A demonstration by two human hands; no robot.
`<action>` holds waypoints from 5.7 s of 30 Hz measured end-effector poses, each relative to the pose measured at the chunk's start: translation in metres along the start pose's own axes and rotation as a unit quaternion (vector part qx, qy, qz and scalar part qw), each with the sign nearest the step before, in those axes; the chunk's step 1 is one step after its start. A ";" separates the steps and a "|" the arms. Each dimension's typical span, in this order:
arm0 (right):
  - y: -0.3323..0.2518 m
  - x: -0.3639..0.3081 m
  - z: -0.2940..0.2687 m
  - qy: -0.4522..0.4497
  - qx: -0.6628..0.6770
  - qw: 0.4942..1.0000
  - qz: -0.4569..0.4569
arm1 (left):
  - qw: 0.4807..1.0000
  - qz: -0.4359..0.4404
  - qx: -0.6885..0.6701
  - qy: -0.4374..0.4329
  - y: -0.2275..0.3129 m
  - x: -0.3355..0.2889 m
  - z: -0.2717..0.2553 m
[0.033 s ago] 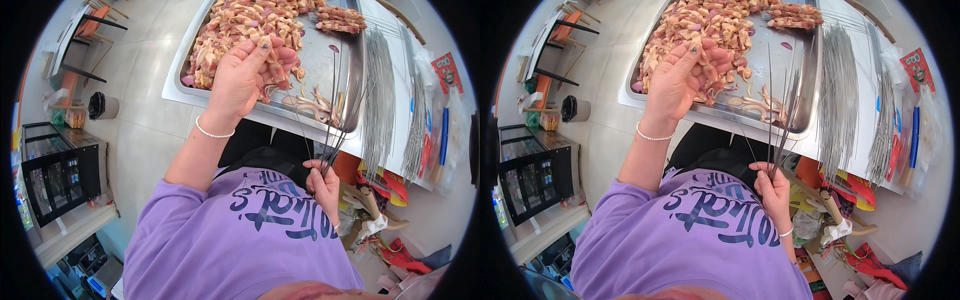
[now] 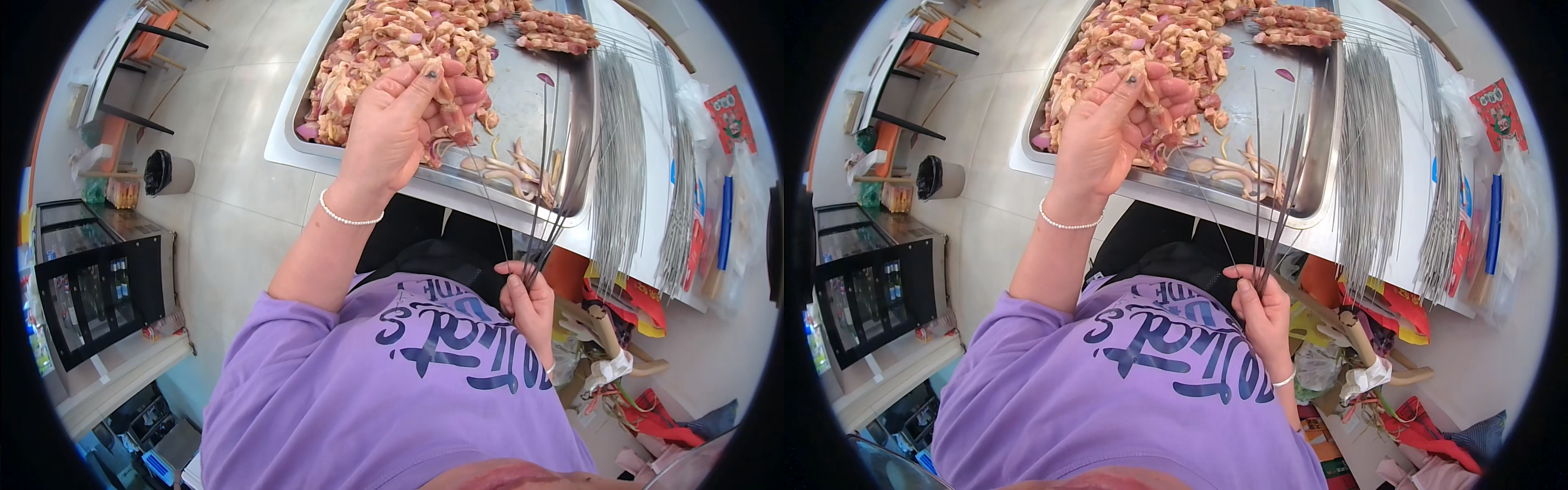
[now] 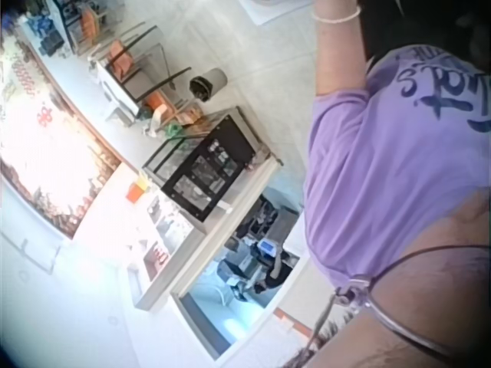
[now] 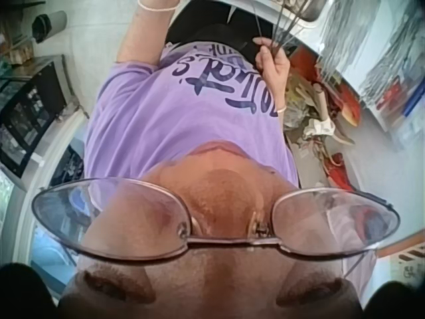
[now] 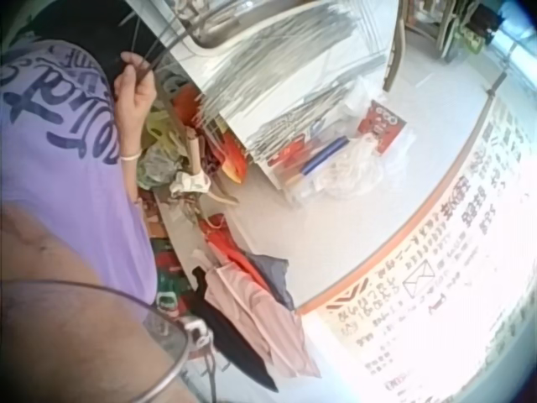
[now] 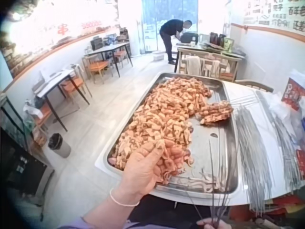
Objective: The person threads pieces of raw meat onto metal skewers from a large tray. They repeatedly pick up meat with one hand and push it onto skewers held in the other hand, then place the completed skewers aside.
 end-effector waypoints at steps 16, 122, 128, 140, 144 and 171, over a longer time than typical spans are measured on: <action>0.002 0.007 0.003 -0.007 0.005 1.000 -0.015 | 0.997 0.027 -0.074 0.015 -0.006 -0.002 0.016; -0.034 0.013 0.024 -0.041 0.001 0.999 -0.025 | 0.993 -0.106 0.058 0.006 0.069 0.015 -0.035; -0.032 0.013 0.022 -0.037 0.009 0.999 -0.028 | 0.994 -0.102 0.019 0.023 0.057 0.016 -0.037; -0.031 0.016 0.026 -0.040 0.008 0.999 -0.014 | 0.974 -0.098 -0.200 0.032 0.028 0.007 -0.038; -0.030 0.015 0.023 -0.044 -0.013 0.999 -0.001 | 0.984 -0.090 -0.144 0.048 0.020 0.003 -0.032; -0.012 0.012 0.022 -0.015 -0.058 0.998 0.006 | 0.993 0.058 -0.090 0.057 0.009 -0.018 -0.017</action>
Point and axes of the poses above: each hand's wrist, its own x-axis towards the middle knuckle, its own z-axis out of the palm, y = z × x, the point moved 5 cm from there along x, towards the middle knuckle, and after that the axes turned 15 degrees about -y, right-handed, at the moved point
